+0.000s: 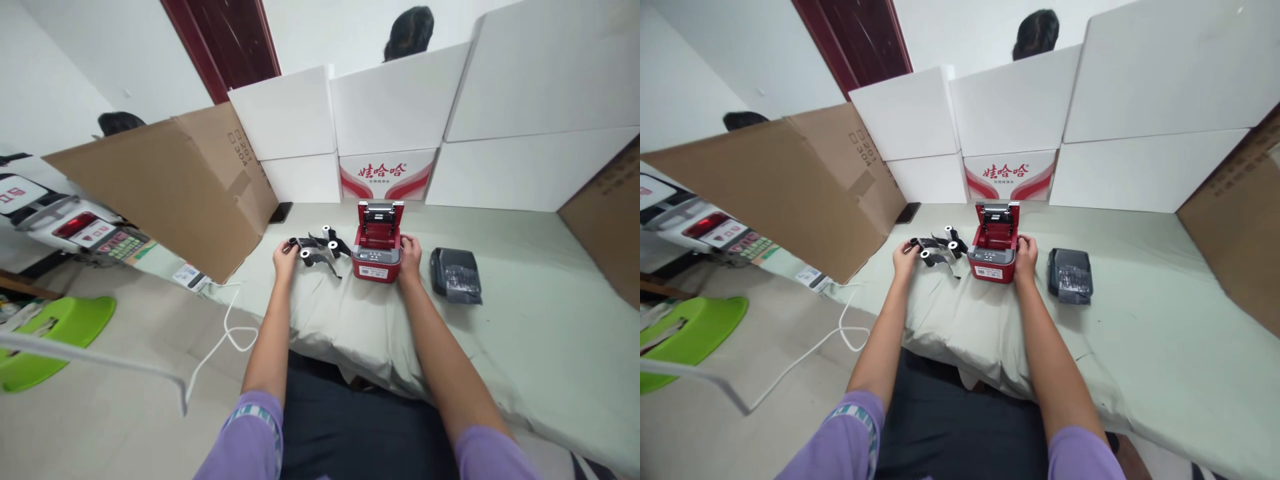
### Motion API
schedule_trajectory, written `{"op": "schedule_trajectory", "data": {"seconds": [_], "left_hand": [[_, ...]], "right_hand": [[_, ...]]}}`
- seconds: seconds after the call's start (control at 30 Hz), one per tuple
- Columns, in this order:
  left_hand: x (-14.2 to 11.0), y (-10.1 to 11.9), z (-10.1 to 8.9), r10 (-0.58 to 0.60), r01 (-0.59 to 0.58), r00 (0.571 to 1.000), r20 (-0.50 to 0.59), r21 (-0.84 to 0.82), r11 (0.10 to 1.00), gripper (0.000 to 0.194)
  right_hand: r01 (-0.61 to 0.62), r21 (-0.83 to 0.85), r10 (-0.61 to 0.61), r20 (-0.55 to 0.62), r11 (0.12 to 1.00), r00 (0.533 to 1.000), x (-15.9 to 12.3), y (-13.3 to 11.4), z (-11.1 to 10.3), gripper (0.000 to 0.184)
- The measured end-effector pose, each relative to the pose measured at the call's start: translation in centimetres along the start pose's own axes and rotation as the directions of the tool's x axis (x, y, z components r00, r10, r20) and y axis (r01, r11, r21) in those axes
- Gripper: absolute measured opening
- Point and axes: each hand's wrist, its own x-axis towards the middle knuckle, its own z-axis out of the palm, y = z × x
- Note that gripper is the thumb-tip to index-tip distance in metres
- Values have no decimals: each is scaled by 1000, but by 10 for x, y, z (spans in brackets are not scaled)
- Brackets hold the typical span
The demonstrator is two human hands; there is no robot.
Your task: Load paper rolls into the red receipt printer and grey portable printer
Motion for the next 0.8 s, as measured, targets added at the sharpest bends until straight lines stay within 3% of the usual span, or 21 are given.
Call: {"op": "schedule_trajectory", "data": {"seconds": [0.1, 0.2, 0.27, 0.33, 0.4, 0.47, 0.53, 0.6, 0.7, 0.8], "left_hand": [[0, 9, -1, -55, 45, 997, -45, -207, 977, 33], [-3, 24, -1, -75, 78, 997, 22, -362, 929, 38], [-8, 40, 4, 2, 41, 994, 114, -382, 923, 42], [-15, 61, 16, 121, -39, 962, 244, -317, 948, 44], [-24, 86, 35, 230, -164, 873, 430, -185, 969, 42], [-34, 111, 60, 342, -363, 711, 614, -96, 927, 43], [-44, 133, 87, 389, -565, 546, 742, -17, 825, 43], [-50, 150, 112, 352, -703, 420, 836, 54, 710, 42], [-53, 161, 139, 217, -813, 320, 922, 149, 563, 42], [-52, 161, 152, 53, -849, 282, 958, 223, 479, 38]], "right_hand": [[7, -11, -7, 6, 1000, 1000, 1, 1, 0, 28], [0, -4, 0, 2, 1000, 1000, 1, 2, -1, 27], [-9, 2, 9, 4, 1000, 1000, 1, 2, 0, 27], [-3, -3, 3, 5, 1000, 1000, 1, 1, 0, 27], [6, -7, -6, 3, 1000, 1000, 1, 0, 1, 27], [3, -2, -3, -2, 1000, 1000, 1, 0, 1, 27], [-12, 15, 12, 0, 1000, 1000, 2, 0, 1, 27], [-18, 27, 17, 11, 999, 1000, 2, 1, 1, 28], [-4, 29, 3, 19, 1000, 1000, 3, 4, 1, 30], [-8, 41, 7, 17, 999, 1000, 4, 7, 0, 30]]}}
